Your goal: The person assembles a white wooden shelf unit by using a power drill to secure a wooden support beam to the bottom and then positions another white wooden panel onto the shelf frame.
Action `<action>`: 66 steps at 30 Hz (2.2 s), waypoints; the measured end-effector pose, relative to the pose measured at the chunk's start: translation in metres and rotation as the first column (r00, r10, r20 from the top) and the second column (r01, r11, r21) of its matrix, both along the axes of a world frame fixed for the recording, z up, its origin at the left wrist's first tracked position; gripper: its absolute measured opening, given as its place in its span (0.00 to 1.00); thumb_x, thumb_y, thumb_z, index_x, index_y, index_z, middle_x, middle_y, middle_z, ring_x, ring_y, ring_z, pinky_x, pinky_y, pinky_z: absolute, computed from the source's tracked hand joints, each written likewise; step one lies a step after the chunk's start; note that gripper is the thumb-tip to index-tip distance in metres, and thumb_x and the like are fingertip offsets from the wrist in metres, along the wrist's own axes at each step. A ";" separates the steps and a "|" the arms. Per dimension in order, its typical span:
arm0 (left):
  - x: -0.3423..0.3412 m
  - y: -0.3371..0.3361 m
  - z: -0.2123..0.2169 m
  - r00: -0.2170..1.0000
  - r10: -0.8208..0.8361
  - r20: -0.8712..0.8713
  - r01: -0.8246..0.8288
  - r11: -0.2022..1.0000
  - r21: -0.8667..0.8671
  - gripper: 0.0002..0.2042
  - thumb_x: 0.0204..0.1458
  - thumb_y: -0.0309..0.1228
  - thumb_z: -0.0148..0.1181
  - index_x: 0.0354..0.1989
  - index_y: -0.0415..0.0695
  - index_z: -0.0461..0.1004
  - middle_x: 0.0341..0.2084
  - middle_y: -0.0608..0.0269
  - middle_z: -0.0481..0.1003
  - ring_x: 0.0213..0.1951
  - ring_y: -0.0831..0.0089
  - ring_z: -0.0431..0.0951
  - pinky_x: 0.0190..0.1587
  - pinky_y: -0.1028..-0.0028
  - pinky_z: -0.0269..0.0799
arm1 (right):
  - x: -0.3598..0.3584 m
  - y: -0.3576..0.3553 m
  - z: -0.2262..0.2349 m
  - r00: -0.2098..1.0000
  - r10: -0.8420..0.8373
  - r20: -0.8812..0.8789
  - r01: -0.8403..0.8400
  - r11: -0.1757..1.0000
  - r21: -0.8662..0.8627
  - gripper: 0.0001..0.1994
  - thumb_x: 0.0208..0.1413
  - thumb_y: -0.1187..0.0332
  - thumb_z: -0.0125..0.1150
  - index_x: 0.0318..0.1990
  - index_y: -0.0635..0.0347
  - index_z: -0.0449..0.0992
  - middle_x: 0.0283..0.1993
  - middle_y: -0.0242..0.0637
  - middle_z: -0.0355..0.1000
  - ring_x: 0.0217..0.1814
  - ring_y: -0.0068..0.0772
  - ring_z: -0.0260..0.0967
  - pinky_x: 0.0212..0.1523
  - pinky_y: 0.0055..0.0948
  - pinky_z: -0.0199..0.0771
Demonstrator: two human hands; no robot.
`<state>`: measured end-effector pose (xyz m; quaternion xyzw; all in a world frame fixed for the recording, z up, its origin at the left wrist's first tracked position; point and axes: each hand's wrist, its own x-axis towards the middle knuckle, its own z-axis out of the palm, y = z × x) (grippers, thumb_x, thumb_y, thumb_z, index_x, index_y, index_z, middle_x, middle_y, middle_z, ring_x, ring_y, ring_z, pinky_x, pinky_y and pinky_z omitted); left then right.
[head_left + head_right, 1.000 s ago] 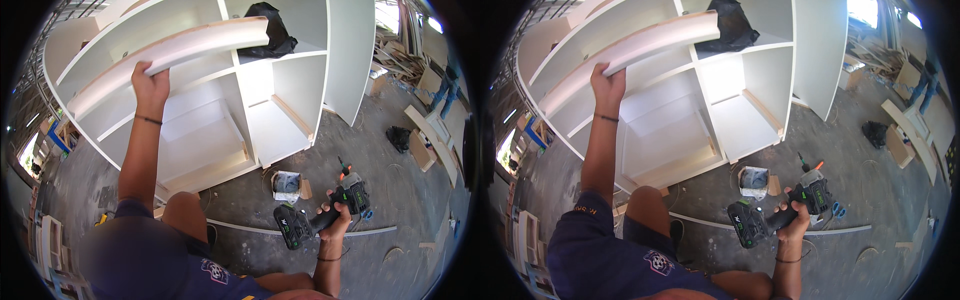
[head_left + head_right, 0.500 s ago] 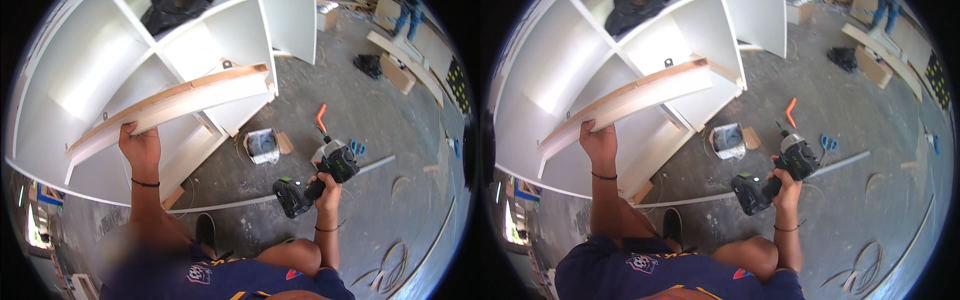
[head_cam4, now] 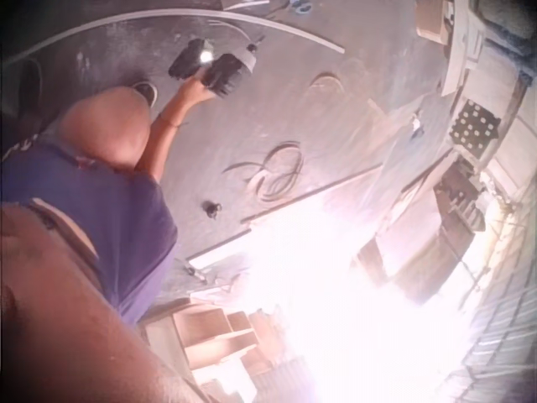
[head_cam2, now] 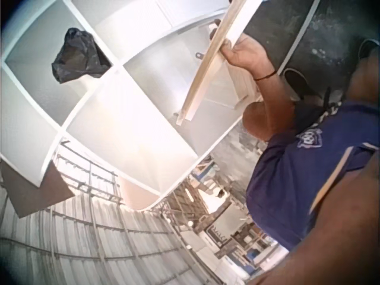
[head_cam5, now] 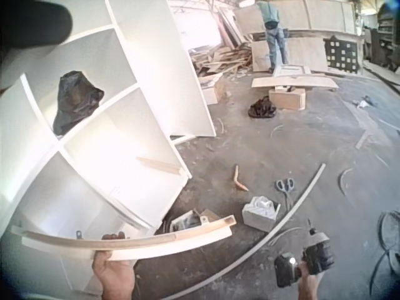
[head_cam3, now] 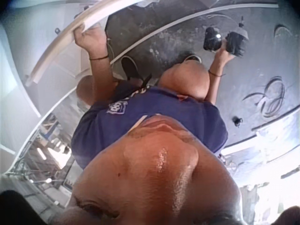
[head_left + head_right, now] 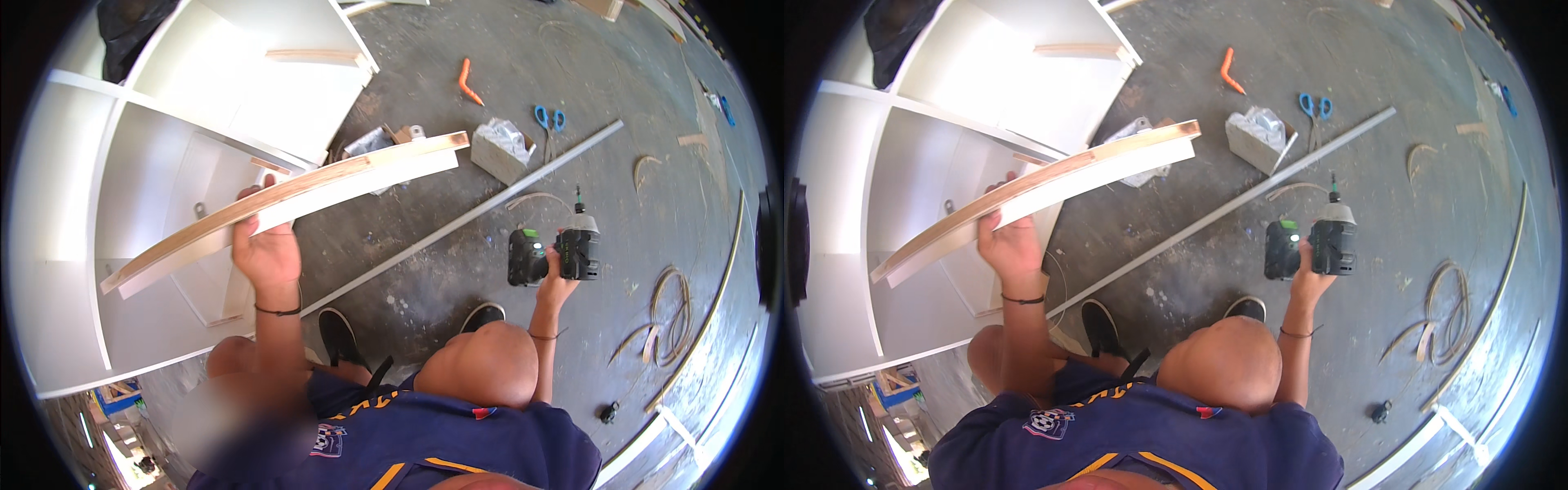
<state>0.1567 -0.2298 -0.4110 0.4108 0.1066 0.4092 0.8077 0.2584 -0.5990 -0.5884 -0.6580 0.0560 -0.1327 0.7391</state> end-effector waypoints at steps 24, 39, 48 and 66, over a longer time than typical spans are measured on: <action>0.035 -0.025 -0.110 0.936 -0.347 0.062 0.348 0.881 -0.320 0.17 0.44 0.24 0.51 0.45 0.32 0.69 0.45 0.50 0.72 0.57 0.57 0.68 0.65 0.53 0.56 | -0.057 -0.060 -0.058 0.953 -0.302 -0.036 0.251 0.846 -0.471 0.16 0.52 0.68 0.64 0.47 0.65 0.72 0.42 0.38 0.72 0.44 0.30 0.68 0.48 0.29 0.67; 0.013 -0.048 -0.222 0.907 -0.257 -0.333 0.000 0.792 -0.610 0.20 0.43 0.24 0.51 0.48 0.34 0.64 0.44 0.55 0.71 0.51 0.62 0.72 0.58 0.63 0.67 | 0.005 0.045 0.005 0.660 0.550 -0.512 -0.522 0.826 0.213 0.26 0.60 0.57 0.54 0.62 0.61 0.60 0.48 0.42 0.71 0.45 0.29 0.71 0.34 0.25 0.73; -0.017 -0.044 -0.266 0.807 -0.452 -0.381 0.027 0.672 -0.740 0.21 0.45 0.30 0.53 0.49 0.36 0.63 0.48 0.53 0.65 0.51 0.61 0.66 0.55 0.60 0.64 | 0.003 0.044 -0.027 0.623 0.678 -0.391 -0.641 0.729 0.242 0.14 0.58 0.75 0.52 0.52 0.61 0.69 0.48 0.36 0.70 0.48 0.26 0.68 0.44 0.28 0.74; -0.028 -0.119 -0.246 0.004 -0.622 -0.783 0.670 0.583 -0.460 0.12 0.56 0.35 0.54 0.41 0.40 0.75 0.33 0.64 0.77 0.36 0.76 0.76 0.36 0.77 0.68 | 0.007 0.023 -0.072 0.790 0.608 -0.086 -0.540 0.621 -0.568 0.13 0.48 0.87 0.50 0.39 0.60 0.69 0.53 0.40 0.71 0.53 0.45 0.69 0.52 0.31 0.69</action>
